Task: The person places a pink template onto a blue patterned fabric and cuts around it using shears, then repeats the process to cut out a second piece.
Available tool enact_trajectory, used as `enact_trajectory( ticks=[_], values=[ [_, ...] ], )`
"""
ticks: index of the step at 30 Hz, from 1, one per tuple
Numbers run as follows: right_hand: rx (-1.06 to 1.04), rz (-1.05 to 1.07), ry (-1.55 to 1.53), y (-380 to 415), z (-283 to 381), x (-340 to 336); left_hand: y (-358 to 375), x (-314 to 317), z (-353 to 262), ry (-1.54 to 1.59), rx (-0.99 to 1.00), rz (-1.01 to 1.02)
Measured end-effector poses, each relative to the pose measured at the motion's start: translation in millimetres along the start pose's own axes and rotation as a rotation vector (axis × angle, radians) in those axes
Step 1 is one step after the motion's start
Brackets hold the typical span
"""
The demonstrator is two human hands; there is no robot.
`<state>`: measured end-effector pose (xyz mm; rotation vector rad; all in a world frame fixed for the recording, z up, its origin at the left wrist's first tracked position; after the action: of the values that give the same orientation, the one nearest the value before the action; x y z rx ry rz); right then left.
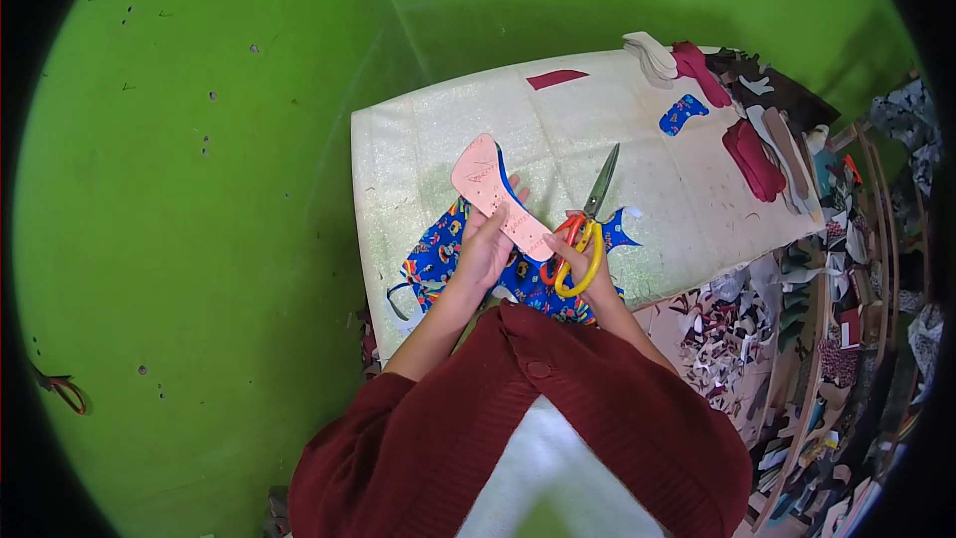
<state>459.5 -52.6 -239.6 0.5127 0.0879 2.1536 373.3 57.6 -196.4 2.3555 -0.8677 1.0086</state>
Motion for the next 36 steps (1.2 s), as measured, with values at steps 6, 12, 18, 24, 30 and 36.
enact_trajectory(
  ticks=[6,12,18,24,30,36],
  values=[
    [-0.001,0.047,-0.007,8,3,4,-8,-3,-18,0.005,0.006,0.042],
    [-0.103,0.073,0.053,13,9,9,-6,-2,-34,0.088,0.039,0.03],
    [-0.109,0.101,0.044,16,3,12,-4,4,-43,0.256,0.034,0.22],
    [-0.057,0.099,0.041,16,-4,11,3,-5,-46,-0.124,0.186,-0.065],
    [0.005,0.115,0.025,21,-3,15,7,-1,-54,-0.196,0.272,-0.124],
    [0.031,0.128,0.122,23,-11,22,8,-9,-52,-0.18,0.317,-0.257]
  ],
)
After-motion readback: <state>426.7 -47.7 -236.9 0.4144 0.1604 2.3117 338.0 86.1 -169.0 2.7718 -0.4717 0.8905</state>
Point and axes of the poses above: each hand's wrist, its own y-axis away from the middle knuckle, its own x-axis out of the palm, z = x × y, the point moved 7 cm from there along -y, towards the middle knuckle, and after that the axes turned 10 degrees about -z, right-handed, at the moved point
